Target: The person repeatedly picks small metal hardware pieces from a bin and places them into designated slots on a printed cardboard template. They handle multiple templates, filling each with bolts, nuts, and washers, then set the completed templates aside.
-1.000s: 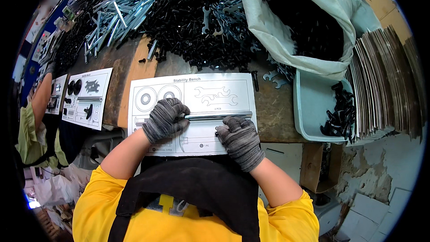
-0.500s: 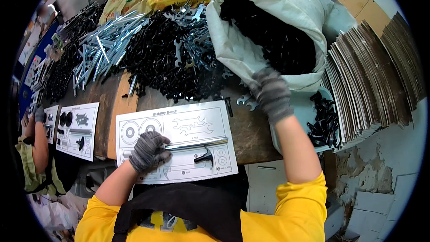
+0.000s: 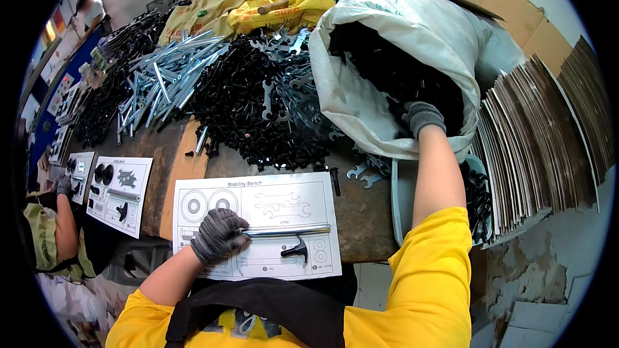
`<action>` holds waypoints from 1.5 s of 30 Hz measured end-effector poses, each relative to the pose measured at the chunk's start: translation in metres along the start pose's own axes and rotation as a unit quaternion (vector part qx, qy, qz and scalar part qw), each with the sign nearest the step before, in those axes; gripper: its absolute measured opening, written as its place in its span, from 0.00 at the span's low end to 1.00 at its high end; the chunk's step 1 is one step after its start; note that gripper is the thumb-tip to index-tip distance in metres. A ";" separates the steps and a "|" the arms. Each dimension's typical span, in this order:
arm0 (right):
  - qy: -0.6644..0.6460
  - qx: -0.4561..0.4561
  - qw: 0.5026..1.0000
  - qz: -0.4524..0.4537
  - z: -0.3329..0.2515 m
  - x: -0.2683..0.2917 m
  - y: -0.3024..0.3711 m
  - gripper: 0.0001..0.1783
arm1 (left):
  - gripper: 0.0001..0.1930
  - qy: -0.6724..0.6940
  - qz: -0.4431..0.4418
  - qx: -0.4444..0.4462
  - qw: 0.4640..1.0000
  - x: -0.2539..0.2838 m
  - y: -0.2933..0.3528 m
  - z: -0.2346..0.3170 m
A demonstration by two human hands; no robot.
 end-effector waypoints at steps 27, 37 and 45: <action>-0.176 0.467 0.866 0.023 -0.366 -0.108 0.230 0.28 | 0.11 0.081 0.000 0.294 0.952 0.074 0.046 -0.127; -0.062 0.477 0.877 0.004 -0.361 -0.119 0.231 0.14 | 0.20 -0.160 -0.062 0.196 0.965 0.058 0.051 -0.100; -0.107 0.434 0.892 -0.070 -0.354 -0.111 0.215 0.18 | 0.20 -0.144 -0.003 0.203 0.968 0.072 0.043 -0.092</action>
Point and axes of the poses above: each hand's wrist, its own y-axis away from the middle knuckle, its own x-axis out of the back of the hand, z = x × y, the point moved 7 cm from there along -y, towards the middle knuckle, and after that the axes turned 11 degrees about -y, right-handed, at the moved point
